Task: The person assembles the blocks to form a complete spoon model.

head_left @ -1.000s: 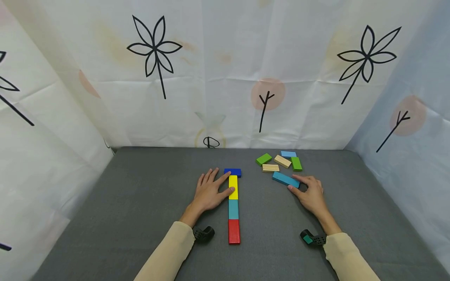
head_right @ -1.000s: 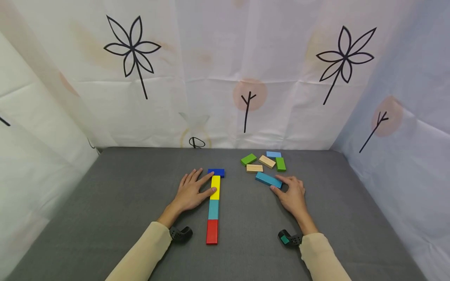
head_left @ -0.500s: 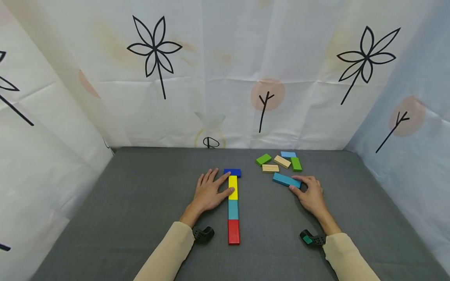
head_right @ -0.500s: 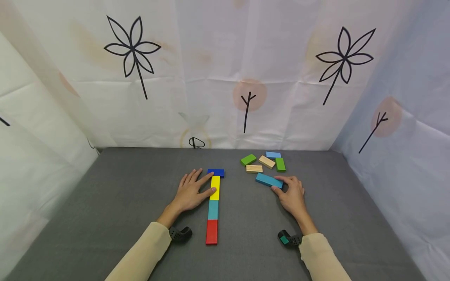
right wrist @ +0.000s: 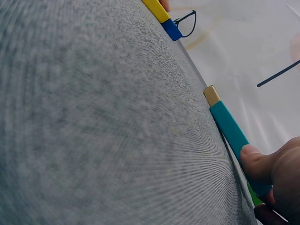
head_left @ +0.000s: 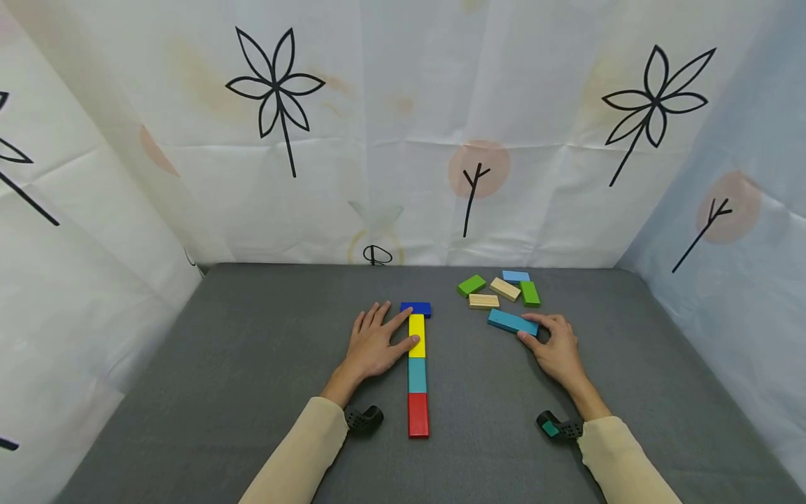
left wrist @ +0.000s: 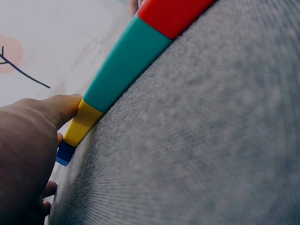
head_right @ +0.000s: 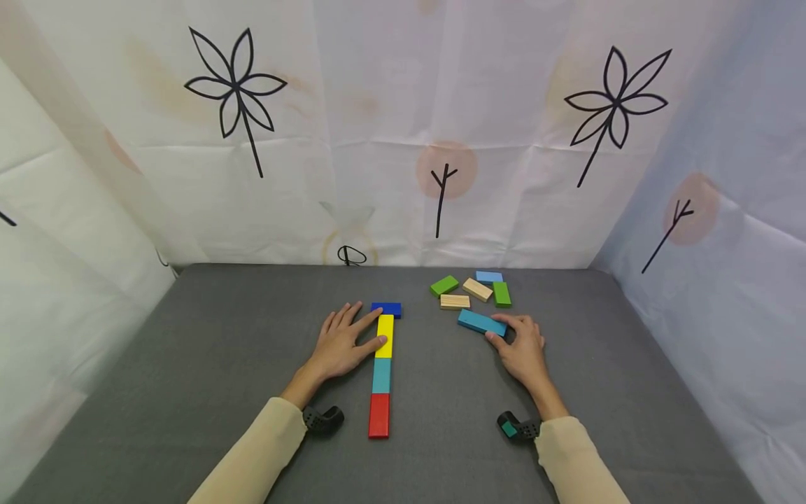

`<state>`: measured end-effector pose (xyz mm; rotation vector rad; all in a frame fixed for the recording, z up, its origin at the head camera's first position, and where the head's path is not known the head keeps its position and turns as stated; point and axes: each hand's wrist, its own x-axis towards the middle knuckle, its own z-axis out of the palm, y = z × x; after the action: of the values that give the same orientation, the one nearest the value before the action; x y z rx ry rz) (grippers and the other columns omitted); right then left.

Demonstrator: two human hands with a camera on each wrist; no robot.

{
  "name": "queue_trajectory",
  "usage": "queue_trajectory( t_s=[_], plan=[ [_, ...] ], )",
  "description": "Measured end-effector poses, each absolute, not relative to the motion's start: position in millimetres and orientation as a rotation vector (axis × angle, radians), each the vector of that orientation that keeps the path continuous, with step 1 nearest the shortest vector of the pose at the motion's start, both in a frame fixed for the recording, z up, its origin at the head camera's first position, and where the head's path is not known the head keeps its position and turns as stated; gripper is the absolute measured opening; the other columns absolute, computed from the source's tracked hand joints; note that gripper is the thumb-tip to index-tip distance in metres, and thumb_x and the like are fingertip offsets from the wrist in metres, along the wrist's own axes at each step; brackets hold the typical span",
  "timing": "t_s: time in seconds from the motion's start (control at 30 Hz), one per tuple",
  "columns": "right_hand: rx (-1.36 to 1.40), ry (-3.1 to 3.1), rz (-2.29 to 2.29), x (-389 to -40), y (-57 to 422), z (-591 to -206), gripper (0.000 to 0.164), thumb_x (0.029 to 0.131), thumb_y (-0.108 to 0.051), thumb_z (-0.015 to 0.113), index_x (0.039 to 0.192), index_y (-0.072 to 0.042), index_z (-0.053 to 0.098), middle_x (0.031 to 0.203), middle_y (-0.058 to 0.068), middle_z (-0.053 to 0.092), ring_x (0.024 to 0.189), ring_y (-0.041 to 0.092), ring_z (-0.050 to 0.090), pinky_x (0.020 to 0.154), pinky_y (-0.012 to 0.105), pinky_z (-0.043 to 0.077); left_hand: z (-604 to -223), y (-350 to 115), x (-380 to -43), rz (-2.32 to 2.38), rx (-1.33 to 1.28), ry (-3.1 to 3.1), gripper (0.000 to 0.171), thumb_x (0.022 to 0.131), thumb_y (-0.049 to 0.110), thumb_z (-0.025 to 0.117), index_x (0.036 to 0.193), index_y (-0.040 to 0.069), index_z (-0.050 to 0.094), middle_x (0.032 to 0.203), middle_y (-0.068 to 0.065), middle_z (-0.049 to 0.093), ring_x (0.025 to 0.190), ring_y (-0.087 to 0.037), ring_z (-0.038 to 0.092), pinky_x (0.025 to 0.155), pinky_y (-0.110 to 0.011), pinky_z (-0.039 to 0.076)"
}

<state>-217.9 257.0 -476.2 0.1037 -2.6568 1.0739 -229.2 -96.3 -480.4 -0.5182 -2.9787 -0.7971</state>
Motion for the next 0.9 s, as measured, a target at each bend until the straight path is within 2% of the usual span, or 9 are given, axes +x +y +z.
queue_trajectory(
  t_s=[0.2, 0.37, 0.53, 0.73, 0.9],
  plan=[
    [0.106, -2.65, 1.088, -219, 257, -477, 0.037, 0.093, -0.008, 0.074, 0.127, 0.004, 0.066, 0.119, 0.032, 0.05, 0.114, 0.049, 0.043, 0.099, 0.07, 0.022, -480, -97, -229, -0.801, -0.514, -2.98, 0.065, 0.1, 0.058, 0.053, 0.156, 0.029, 0.043, 0.164, -0.016, 0.027, 0.154, -0.036, 0.015, 0.121, -0.058, 0.005],
    [0.11, -2.62, 1.138, -220, 256, -475, 0.037, 0.094, -0.008, 0.073, 0.128, 0.005, 0.065, 0.12, 0.031, 0.05, 0.113, 0.048, 0.047, 0.1, 0.067, 0.031, -479, -98, -230, -0.796, -0.504, -2.985, 0.065, 0.1, 0.059, 0.053, 0.157, 0.03, 0.042, 0.165, -0.015, 0.026, 0.154, -0.036, 0.014, 0.122, -0.058, 0.004],
    [0.145, -2.583, 1.173, -218, 254, -469, 0.036, 0.095, -0.009, 0.073, 0.127, 0.005, 0.065, 0.119, 0.03, 0.05, 0.111, 0.046, 0.05, 0.096, 0.063, 0.037, -479, -97, -229, -0.808, -0.504, -2.984, 0.065, 0.1, 0.059, 0.053, 0.157, 0.029, 0.042, 0.165, -0.016, 0.026, 0.154, -0.036, 0.014, 0.121, -0.058, 0.004],
    [0.216, -2.562, 1.173, -217, 247, -460, 0.035, 0.095, -0.008, 0.073, 0.127, 0.004, 0.066, 0.119, 0.028, 0.053, 0.109, 0.042, 0.052, 0.085, 0.052, 0.041, -479, -96, -229, -0.809, -0.506, -2.987, 0.065, 0.1, 0.058, 0.053, 0.157, 0.029, 0.042, 0.165, -0.016, 0.026, 0.154, -0.036, 0.014, 0.122, -0.058, 0.004],
    [0.304, -2.555, 1.228, -222, 236, -451, 0.036, 0.095, -0.007, 0.072, 0.128, 0.003, 0.066, 0.118, 0.027, 0.055, 0.109, 0.041, 0.054, 0.088, 0.053, 0.044, -481, -96, -230, -0.813, -0.507, -2.977, 0.065, 0.1, 0.057, 0.054, 0.157, 0.027, 0.043, 0.164, -0.017, 0.026, 0.154, -0.037, 0.014, 0.121, -0.058, 0.004]
  ],
)
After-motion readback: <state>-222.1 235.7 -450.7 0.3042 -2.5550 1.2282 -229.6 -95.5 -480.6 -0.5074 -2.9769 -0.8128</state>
